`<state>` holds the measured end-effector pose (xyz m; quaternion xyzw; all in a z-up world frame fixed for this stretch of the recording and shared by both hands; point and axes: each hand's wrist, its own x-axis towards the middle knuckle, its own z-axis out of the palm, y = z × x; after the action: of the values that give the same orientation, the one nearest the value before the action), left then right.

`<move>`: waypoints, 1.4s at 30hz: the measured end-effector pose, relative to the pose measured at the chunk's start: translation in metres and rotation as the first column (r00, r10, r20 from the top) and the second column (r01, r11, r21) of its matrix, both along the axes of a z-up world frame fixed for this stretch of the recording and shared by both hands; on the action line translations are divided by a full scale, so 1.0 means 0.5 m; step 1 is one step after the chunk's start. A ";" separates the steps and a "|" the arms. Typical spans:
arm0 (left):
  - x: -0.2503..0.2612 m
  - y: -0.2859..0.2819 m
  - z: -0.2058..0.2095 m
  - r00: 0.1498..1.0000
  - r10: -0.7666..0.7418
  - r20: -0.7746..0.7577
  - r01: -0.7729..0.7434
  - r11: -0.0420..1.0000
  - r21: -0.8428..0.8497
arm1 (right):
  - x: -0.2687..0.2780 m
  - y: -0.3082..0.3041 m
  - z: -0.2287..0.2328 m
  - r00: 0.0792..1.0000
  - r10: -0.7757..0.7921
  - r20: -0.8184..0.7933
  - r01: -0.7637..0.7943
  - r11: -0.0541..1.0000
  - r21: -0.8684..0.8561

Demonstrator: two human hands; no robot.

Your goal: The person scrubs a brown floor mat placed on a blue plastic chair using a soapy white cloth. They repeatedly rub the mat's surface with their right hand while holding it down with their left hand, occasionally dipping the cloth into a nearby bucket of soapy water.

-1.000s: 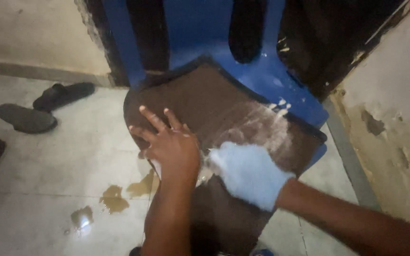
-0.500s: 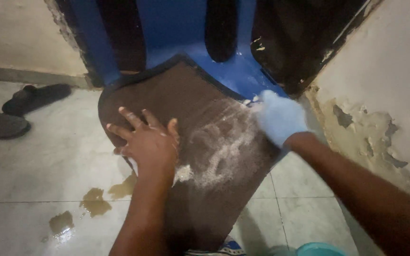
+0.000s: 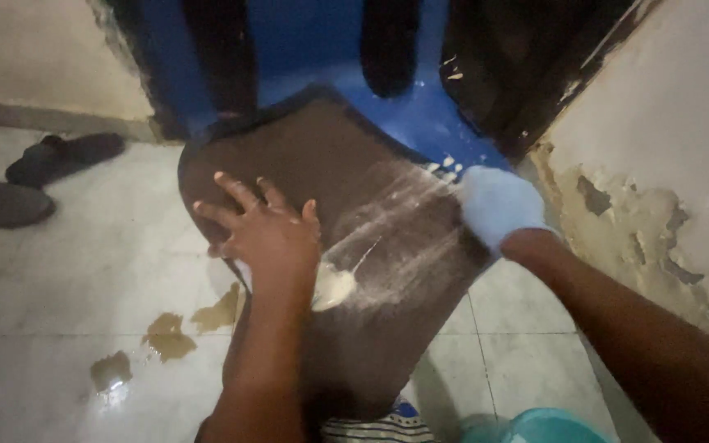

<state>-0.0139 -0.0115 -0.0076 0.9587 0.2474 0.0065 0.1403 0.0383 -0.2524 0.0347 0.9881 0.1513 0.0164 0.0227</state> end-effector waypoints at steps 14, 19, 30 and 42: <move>0.016 0.003 0.008 1.000 0.011 -0.022 -0.011 1.000 -0.003 | -0.010 0.031 -0.031 0.989 -0.135 0.067 0.132 0.990 0.055; 0.013 0.001 0.003 0.998 0.019 -0.052 -0.020 1.000 -0.012 | -0.069 0.133 -0.139 0.963 -0.055 0.264 0.010 0.985 0.170; 0.013 0.006 0.005 0.999 -0.014 -0.051 0.017 0.999 0.044 | -0.012 0.079 0.021 0.793 0.073 -0.604 0.496 0.499 0.711; 0.023 0.005 0.022 0.991 0.004 -0.133 -0.005 1.000 -0.007 | 0.036 0.026 -0.078 0.887 0.078 0.456 -0.127 0.989 0.078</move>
<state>-0.0022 -0.0089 0.0036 0.9559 0.2583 -0.0581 0.1272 0.0564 -0.2392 -0.0044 0.9477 0.1928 0.2543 0.0038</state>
